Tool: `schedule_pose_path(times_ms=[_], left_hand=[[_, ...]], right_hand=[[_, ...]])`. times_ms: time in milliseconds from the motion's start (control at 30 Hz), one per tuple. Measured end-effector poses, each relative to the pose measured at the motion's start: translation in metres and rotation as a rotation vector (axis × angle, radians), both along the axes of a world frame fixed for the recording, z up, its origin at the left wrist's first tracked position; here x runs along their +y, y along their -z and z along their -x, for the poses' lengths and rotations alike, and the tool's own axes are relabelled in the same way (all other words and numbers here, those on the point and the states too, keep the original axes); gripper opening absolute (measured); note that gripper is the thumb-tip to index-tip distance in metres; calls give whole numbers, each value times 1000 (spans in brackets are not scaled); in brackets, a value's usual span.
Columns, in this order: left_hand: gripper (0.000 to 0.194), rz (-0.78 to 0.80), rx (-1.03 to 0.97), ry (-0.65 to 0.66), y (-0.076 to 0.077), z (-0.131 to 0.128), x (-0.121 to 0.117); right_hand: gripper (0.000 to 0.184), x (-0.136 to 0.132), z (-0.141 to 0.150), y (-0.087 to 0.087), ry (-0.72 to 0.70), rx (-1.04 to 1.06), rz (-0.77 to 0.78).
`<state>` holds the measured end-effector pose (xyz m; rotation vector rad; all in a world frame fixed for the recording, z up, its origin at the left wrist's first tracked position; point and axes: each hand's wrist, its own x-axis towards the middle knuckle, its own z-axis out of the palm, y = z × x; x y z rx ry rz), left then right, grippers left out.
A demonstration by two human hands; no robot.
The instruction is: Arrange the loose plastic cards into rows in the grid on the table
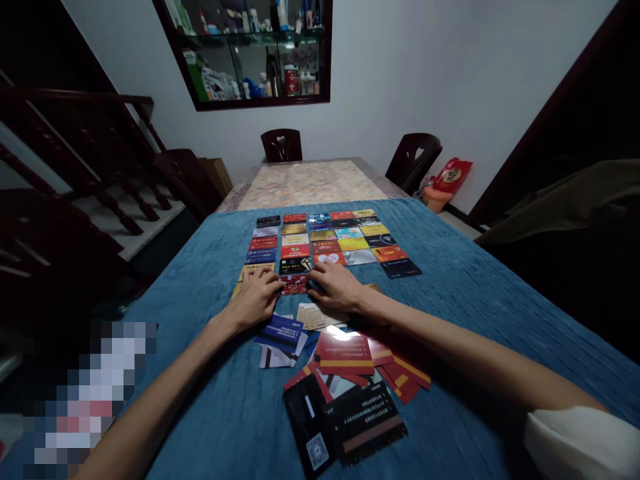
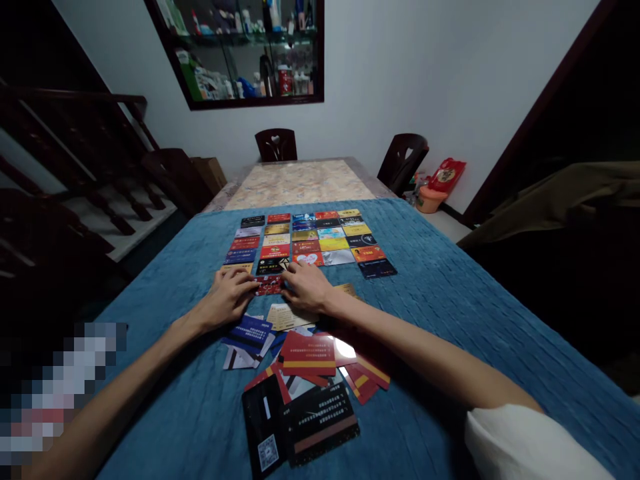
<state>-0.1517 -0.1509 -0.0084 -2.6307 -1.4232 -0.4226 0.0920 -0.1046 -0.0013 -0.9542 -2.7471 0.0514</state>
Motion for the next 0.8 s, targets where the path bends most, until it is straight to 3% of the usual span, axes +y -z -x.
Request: schedule_pose_path(times_ms=[467, 633, 800], left_hand=[[23, -34, -30, 67, -27, -11, -17], [28, 38, -6, 143, -33, -19, -33], [30, 133, 15, 139, -41, -10, -54]], right_hand=[[21, -30, -13, -16, -75, 50, -130], [24, -44, -12, -20, -120, 55, -89], [33, -66, 0, -24, -163, -56, -7]])
